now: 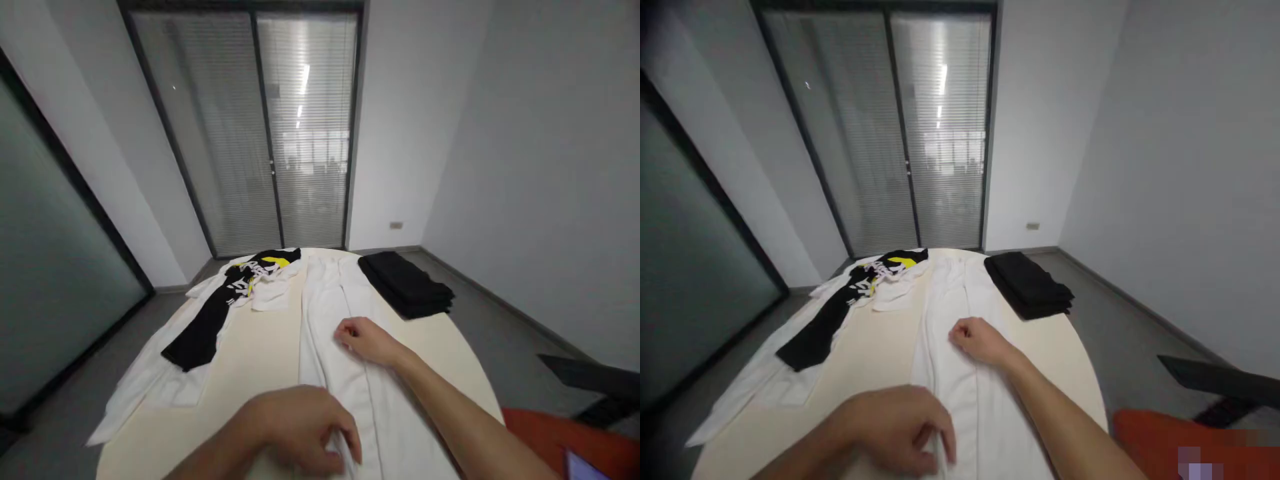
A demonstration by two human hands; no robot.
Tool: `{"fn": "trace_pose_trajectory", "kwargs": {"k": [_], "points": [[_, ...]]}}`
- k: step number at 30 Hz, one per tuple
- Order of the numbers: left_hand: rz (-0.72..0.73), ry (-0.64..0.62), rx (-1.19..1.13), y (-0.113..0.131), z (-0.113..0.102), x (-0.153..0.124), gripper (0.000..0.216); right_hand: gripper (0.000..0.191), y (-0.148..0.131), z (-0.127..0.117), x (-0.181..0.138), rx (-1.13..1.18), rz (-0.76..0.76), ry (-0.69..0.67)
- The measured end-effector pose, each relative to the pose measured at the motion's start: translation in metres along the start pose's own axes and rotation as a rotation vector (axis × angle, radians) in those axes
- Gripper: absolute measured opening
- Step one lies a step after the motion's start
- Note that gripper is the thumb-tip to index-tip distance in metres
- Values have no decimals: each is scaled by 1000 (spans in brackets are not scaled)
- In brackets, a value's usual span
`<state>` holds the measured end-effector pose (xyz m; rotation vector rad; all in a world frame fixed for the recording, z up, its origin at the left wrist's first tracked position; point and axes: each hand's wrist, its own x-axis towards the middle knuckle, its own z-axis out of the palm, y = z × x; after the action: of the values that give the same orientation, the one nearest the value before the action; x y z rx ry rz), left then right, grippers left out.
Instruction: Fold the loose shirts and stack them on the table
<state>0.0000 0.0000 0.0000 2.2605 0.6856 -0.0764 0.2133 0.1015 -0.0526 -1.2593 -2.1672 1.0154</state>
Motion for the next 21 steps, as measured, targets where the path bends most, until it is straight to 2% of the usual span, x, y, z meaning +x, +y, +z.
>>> {"fn": "trace_pose_trajectory", "kwargs": {"k": [5,9,12,16,21], "points": [[110,-6,19,-4,15,13,21,30,-1,4,0,-65,0,34],[203,57,53,-7,20,16,23,29,1,8,1,-106,5,77],[235,41,91,-9,22,18,27,26,0,9,8,-155,46,117],[266,4,118,-11,25,22,28,20,-3,3,34,-282,140,165],[419,115,203,-15,26,22,12,18,3,-9,84,-393,284,283]]}}
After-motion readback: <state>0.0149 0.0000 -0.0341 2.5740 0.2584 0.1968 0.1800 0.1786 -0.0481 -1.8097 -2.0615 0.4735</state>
